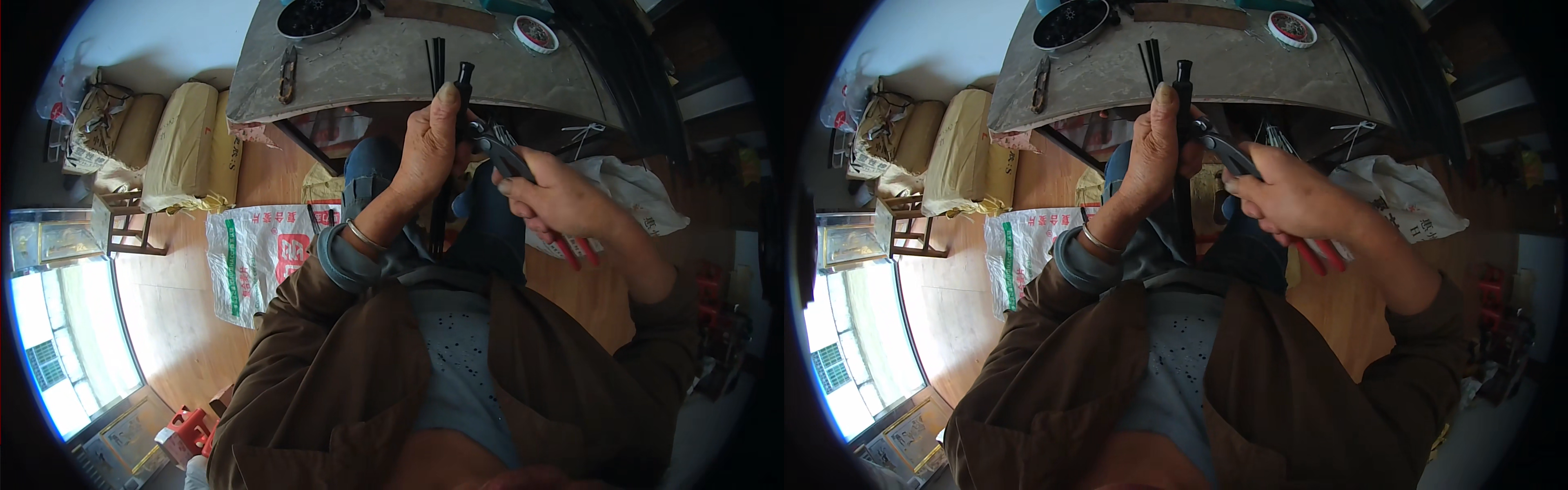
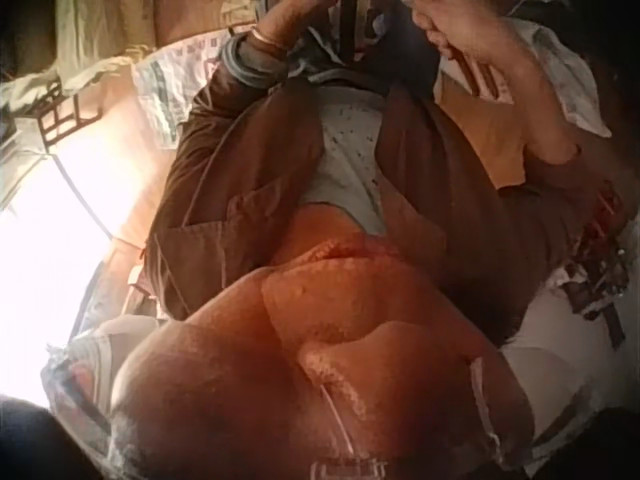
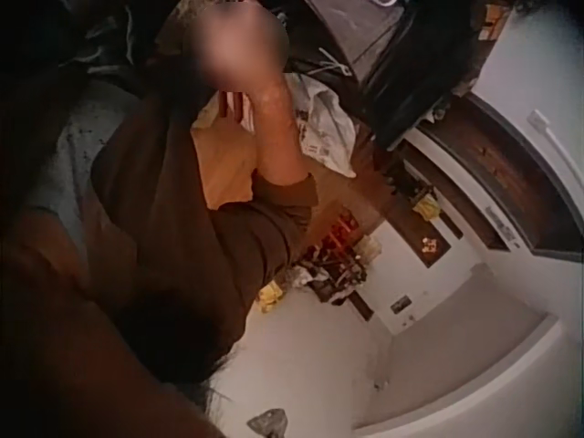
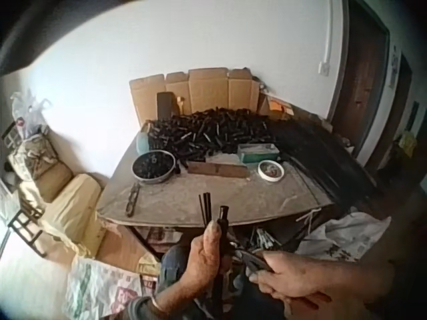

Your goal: Assembling a bundle of black rod-like components into a circular base and securing them using pliers.

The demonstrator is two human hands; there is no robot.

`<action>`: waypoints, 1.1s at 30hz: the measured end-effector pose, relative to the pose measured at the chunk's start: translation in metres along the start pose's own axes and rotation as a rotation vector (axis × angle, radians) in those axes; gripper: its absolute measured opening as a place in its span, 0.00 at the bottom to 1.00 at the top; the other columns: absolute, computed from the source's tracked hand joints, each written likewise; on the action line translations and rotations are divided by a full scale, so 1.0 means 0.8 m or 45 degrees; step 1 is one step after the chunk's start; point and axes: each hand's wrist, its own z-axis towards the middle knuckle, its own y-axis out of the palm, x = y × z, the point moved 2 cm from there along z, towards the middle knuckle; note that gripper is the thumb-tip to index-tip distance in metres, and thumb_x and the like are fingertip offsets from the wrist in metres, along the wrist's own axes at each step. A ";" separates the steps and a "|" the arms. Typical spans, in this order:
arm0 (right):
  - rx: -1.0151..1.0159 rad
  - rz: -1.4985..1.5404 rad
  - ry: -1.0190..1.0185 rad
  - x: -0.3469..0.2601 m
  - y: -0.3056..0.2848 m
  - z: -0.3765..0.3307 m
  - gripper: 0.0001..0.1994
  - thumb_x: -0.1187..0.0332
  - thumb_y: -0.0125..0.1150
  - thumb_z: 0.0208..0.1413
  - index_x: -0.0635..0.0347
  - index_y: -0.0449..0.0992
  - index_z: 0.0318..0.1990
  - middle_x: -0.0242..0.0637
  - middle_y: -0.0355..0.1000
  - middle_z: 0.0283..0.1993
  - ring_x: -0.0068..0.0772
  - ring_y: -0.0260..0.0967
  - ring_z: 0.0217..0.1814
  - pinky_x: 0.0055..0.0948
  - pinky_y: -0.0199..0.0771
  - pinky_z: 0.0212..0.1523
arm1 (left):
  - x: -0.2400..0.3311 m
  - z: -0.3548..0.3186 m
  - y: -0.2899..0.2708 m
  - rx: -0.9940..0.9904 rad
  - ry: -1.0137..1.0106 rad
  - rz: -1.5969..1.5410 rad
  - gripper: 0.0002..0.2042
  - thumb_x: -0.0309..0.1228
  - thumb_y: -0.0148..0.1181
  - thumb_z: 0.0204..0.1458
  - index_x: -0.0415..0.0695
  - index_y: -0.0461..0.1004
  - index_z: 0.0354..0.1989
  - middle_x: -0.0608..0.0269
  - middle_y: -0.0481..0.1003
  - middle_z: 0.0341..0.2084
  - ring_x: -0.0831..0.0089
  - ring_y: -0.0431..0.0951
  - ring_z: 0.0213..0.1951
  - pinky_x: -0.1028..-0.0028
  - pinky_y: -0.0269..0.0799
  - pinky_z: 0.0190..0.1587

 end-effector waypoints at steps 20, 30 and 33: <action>1.312 -1.108 -0.773 0.036 -0.120 0.190 0.18 0.56 0.62 0.52 0.59 0.68 0.41 0.45 0.71 0.37 0.51 0.70 0.42 0.44 0.68 0.40 | 0.088 0.044 -0.036 0.286 0.508 0.030 0.18 0.45 0.52 0.59 0.46 0.67 0.23 0.68 0.65 0.12 0.80 0.64 0.14 0.79 0.56 0.16; -0.102 0.313 -0.687 0.113 0.031 0.071 0.11 0.66 0.54 0.59 0.62 0.73 0.46 0.37 0.72 0.40 0.31 0.72 0.43 0.31 0.75 0.35 | 0.131 0.055 -0.149 0.502 0.421 -0.881 0.25 0.59 0.46 0.57 0.49 0.60 0.22 0.69 0.57 0.17 0.74 0.57 0.19 0.74 0.57 0.26; 0.151 1.423 -0.828 0.151 0.008 0.057 0.18 0.57 0.51 0.62 0.63 0.71 0.48 0.37 0.72 0.42 0.30 0.72 0.41 0.29 0.76 0.36 | 0.045 0.042 -0.109 0.369 0.156 -0.910 0.27 0.62 0.45 0.55 0.47 0.62 0.22 0.65 0.64 0.16 0.70 0.64 0.22 0.69 0.64 0.31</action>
